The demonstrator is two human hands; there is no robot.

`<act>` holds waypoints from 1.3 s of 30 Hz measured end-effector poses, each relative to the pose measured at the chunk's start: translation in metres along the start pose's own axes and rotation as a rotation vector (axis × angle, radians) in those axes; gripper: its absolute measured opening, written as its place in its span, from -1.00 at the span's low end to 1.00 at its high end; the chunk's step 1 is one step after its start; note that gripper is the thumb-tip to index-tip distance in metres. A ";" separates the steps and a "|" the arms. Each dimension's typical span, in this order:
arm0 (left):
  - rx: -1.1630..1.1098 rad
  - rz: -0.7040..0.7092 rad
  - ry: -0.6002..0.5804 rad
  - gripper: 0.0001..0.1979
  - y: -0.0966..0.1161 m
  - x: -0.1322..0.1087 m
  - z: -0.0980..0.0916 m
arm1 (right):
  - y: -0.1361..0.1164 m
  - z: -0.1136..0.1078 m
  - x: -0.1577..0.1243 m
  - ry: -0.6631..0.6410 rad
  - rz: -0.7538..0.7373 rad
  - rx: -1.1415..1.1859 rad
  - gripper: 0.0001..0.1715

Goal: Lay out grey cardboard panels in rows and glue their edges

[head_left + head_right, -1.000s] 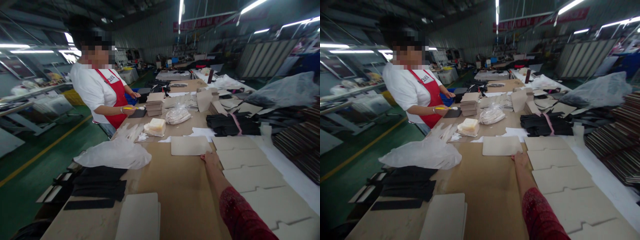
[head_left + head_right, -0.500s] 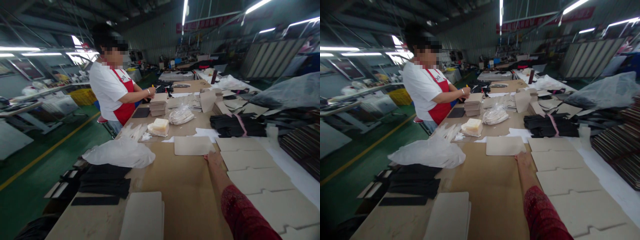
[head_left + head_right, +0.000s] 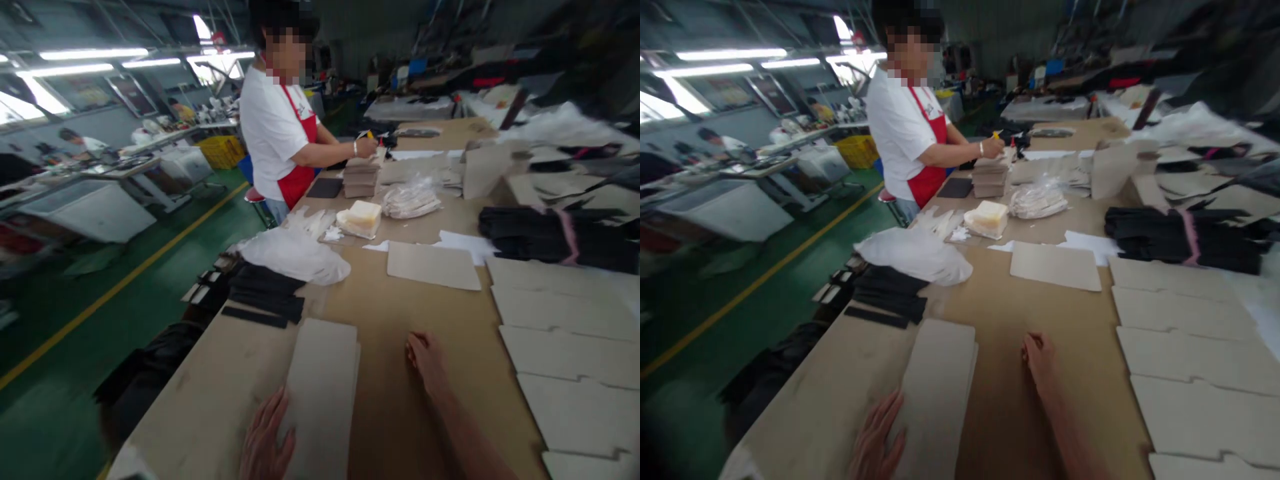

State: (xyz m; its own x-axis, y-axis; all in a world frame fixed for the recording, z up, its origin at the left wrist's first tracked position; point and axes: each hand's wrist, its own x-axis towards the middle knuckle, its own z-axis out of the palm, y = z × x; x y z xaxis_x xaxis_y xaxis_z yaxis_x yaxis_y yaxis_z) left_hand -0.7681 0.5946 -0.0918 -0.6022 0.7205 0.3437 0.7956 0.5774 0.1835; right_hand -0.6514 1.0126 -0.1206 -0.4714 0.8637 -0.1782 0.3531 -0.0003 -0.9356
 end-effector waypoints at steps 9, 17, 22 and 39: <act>-0.019 -0.078 -0.100 -0.33 0.012 -0.007 -0.007 | -0.018 0.082 -0.079 -0.270 -0.231 -0.165 -0.26; -0.067 -0.112 -0.108 -0.31 0.012 -0.011 -0.006 | -0.037 0.100 -0.041 -0.212 -0.457 -0.266 -0.46; -0.081 -0.125 -0.132 -0.31 0.013 -0.010 -0.008 | -0.041 0.085 -0.060 -0.188 -0.622 -0.252 -0.57; -0.069 -0.101 -0.100 -0.32 0.012 -0.010 -0.007 | -0.016 0.089 -0.050 -0.140 -0.628 -0.382 -0.48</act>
State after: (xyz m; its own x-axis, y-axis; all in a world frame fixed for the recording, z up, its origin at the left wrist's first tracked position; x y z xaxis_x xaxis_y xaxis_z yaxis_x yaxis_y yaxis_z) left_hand -0.7518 0.5913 -0.0865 -0.6804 0.6966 0.2276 0.7311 0.6237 0.2765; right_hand -0.7058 0.9246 -0.1237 -0.7664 0.5713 0.2936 0.2273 0.6687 -0.7079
